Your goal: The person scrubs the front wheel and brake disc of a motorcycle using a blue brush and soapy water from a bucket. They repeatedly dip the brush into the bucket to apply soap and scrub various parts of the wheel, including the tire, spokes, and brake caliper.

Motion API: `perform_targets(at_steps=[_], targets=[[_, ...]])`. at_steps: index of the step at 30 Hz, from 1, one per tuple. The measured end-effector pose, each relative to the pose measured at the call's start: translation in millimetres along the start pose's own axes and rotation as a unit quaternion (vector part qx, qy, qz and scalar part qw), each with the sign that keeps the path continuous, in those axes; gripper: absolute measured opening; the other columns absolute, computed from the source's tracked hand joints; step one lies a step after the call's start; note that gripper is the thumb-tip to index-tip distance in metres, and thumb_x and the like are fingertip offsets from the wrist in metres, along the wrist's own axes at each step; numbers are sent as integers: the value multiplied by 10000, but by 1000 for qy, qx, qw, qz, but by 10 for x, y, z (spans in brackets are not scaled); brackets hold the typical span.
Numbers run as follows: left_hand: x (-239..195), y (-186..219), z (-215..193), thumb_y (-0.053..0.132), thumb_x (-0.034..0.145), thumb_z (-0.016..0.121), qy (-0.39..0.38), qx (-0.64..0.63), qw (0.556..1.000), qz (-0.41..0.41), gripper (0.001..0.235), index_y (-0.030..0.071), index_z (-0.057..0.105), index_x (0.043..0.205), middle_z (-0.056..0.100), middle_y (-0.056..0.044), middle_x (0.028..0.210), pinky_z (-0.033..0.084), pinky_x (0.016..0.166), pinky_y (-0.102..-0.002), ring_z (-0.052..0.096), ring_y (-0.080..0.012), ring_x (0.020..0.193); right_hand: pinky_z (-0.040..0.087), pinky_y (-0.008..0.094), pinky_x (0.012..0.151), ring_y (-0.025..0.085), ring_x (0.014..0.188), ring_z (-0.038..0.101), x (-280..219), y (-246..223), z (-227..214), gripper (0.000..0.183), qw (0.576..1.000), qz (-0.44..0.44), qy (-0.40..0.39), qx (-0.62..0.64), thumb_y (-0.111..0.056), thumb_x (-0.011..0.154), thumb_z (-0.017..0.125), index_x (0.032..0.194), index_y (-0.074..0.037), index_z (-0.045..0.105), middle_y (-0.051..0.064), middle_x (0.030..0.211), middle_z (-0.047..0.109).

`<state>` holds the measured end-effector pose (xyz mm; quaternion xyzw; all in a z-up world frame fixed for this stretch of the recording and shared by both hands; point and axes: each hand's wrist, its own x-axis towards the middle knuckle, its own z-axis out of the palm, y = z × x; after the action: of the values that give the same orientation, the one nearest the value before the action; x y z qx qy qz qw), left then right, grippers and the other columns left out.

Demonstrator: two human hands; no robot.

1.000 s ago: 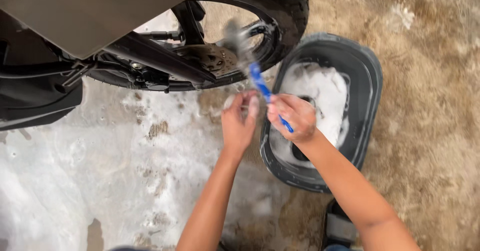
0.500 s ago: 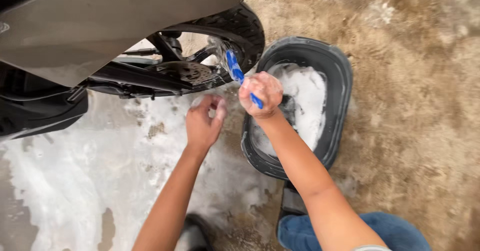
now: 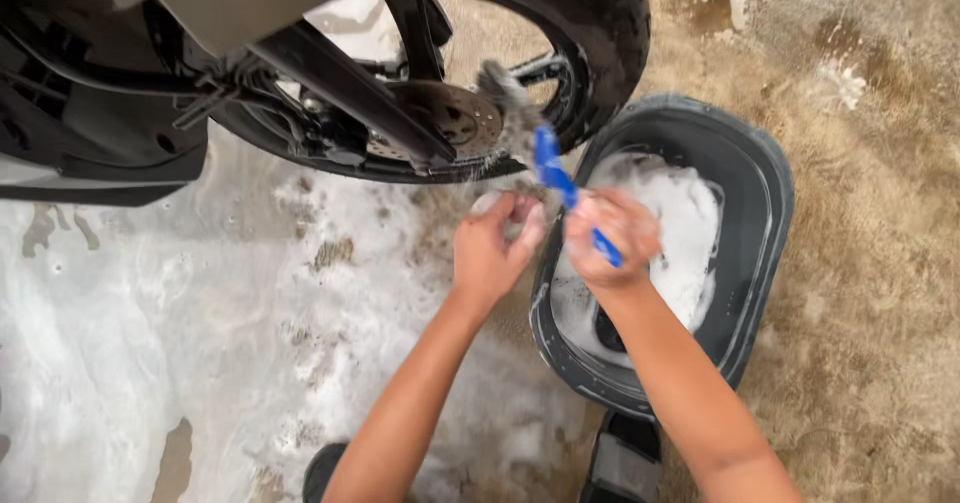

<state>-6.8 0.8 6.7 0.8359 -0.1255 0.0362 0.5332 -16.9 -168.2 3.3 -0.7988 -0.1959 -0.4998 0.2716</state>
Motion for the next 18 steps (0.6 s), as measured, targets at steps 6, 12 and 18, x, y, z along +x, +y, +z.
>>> perform_targets(at_steps=[6,12,18], targets=[[20,20,-108,243,903,696,-7,-66,998,-16,210,51,714,986,744,-89,855,580,697,-352,750,-229,788,568,420,594,342,681,719,-98,-16,-4,257,998,58,-25,12,20,901,710,1034,-118,538,143,769,680],[73,63,-260,218,915,694,4,-76,997,-13,193,35,716,974,762,-86,839,578,764,-324,755,-208,784,593,436,668,284,709,692,-72,-21,36,320,995,24,84,-53,110,1014,652,1228,-59,485,73,757,651],[-27,12,-286,223,920,700,-10,-78,996,-29,201,26,720,954,757,-86,817,571,756,-308,745,-190,770,650,454,617,309,632,722,-211,-32,-2,420,996,-15,92,-12,80,864,653,1225,-82,513,131,749,679]])
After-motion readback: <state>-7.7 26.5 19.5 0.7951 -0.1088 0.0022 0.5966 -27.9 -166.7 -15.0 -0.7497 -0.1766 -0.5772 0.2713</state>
